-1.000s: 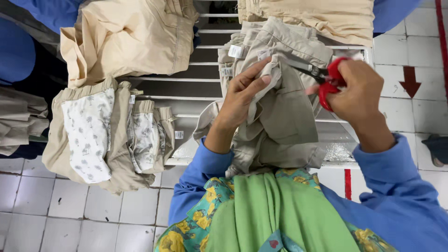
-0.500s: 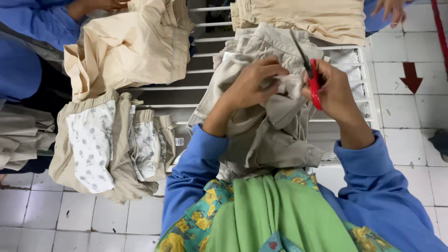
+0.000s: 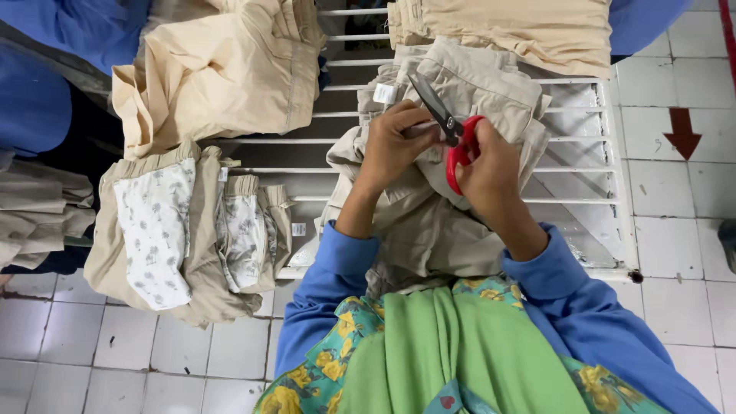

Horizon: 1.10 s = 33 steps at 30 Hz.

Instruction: The person uses red-handled scissors to cut tags and loose threads from a stack of beige pants on a metal rack. The person repeatedly picks up pants, snips tags, and places them back on the rack.

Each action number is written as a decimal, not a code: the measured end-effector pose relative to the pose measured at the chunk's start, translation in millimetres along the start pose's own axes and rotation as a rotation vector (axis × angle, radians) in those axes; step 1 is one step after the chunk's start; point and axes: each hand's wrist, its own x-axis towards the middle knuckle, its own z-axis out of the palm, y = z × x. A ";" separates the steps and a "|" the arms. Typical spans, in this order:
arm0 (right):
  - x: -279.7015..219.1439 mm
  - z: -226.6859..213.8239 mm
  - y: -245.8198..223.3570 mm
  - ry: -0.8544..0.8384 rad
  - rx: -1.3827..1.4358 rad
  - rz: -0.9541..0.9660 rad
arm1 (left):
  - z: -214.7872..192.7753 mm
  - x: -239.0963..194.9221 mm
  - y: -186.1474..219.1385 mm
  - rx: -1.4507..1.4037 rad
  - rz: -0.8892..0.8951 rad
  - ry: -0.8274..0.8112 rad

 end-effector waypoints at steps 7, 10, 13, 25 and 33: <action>3.8 -10.4 5.5 -0.040 0.261 0.009 | 5.2 -15.4 8.2 0.144 0.097 0.025; 9.4 -16.7 7.8 -0.069 0.588 -0.015 | 15.8 -23.7 -2.6 -0.291 -0.028 -0.117; 18.1 -7.4 12.8 -0.111 0.904 0.007 | 38.8 -38.1 -24.5 -0.938 -0.449 0.005; 32.2 -100.9 29.5 -0.090 -0.353 -0.665 | 13.4 -33.5 30.2 -1.191 -0.533 0.135; 30.5 -105.2 12.9 0.004 -0.719 -0.721 | 18.3 -49.8 25.7 -1.185 -0.631 0.167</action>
